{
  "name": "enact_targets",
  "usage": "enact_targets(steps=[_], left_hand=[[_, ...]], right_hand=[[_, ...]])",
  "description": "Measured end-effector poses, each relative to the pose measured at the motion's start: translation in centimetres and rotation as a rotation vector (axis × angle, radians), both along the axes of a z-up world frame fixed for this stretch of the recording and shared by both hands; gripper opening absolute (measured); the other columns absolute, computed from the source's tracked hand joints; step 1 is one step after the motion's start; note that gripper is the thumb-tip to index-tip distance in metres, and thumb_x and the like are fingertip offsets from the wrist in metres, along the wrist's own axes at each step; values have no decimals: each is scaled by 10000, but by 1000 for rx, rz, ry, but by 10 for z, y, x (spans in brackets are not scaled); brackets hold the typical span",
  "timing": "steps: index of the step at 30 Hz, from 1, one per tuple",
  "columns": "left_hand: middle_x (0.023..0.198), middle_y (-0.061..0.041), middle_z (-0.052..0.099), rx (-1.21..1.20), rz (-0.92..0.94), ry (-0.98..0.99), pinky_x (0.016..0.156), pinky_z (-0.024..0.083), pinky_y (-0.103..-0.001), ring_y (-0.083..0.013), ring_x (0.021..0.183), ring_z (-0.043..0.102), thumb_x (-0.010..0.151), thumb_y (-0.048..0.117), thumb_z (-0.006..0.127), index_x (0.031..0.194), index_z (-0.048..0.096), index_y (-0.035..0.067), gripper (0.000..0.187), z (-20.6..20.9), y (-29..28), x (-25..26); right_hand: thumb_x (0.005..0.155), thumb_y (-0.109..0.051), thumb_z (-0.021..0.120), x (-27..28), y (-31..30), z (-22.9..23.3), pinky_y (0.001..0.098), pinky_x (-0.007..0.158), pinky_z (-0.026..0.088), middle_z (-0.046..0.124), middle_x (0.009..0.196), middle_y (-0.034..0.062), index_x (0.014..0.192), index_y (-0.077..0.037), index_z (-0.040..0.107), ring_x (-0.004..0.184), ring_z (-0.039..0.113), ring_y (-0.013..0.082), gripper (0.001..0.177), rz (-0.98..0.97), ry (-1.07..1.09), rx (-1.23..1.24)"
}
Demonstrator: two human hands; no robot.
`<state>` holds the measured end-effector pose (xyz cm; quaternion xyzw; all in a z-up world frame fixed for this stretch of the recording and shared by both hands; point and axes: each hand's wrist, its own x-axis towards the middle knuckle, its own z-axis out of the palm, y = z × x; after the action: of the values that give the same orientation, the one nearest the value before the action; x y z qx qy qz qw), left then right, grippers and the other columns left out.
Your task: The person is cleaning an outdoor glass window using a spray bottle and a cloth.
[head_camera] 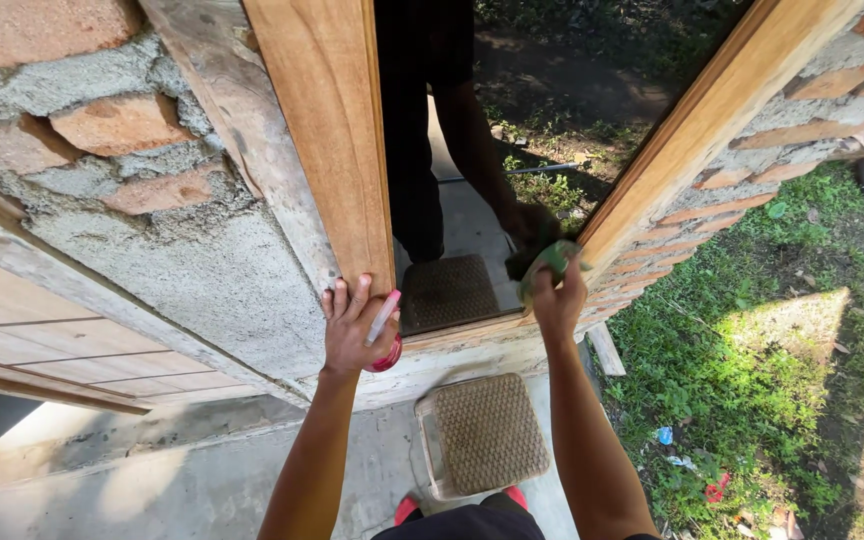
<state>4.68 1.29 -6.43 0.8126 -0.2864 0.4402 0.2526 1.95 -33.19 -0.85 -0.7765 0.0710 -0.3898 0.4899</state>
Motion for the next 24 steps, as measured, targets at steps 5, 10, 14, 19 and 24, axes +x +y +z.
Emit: enact_targets(steps=[5, 10, 14, 19, 24], left_hand=[[1698, -66, 305, 4, 15, 47, 1310, -15, -453, -321, 1615, 72, 922, 303, 718, 1077, 797, 206, 200, -1, -2, -2], [1702, -96, 297, -4, 57, 13, 1303, -16, -480, -365, 1600, 74, 955, 307, 712, 1132, 798, 213, 218, 7, -5, -6], [1662, -79, 367, 21, 74, 139, 1294, 52, -498, -380, 1575, 178, 914, 355, 710, 1143, 796, 219, 280, 3, -1, -12], [1669, -77, 364, 46, 87, 76, 1301, 63, -488, -370, 1574, 201, 937, 358, 688, 1239, 804, 262, 338, 15, 0, -14], [1669, -85, 358, 10, 50, 75, 1297, 54, -480, -370, 1573, 190, 932, 346, 694, 1155, 800, 237, 269, 13, -2, -12]], right_hand=[[1035, -119, 606, 10, 6, 34, 322, 676, 559, 709, 944, 82, 1156, -27, 621, 778, 661, 160, 153, -120, -186, 29], [1067, -159, 572, 19, 76, 32, 339, 666, 571, 675, 1021, 133, 1370, 66, 505, 819, 664, 195, 383, -35, -297, 76], [1039, -158, 597, 10, 147, 31, 348, 754, 636, 740, 1047, 123, 1329, -28, 628, 842, 741, 239, 319, 204, -291, -361], [1028, -146, 595, 9, 151, 27, 371, 825, 634, 731, 1174, 172, 1338, -54, 643, 997, 745, 309, 328, 347, -382, -534], [1112, -167, 594, 50, 35, -77, 287, 632, 566, 721, 893, 79, 1069, -111, 645, 685, 682, 132, 87, 41, -74, -343]])
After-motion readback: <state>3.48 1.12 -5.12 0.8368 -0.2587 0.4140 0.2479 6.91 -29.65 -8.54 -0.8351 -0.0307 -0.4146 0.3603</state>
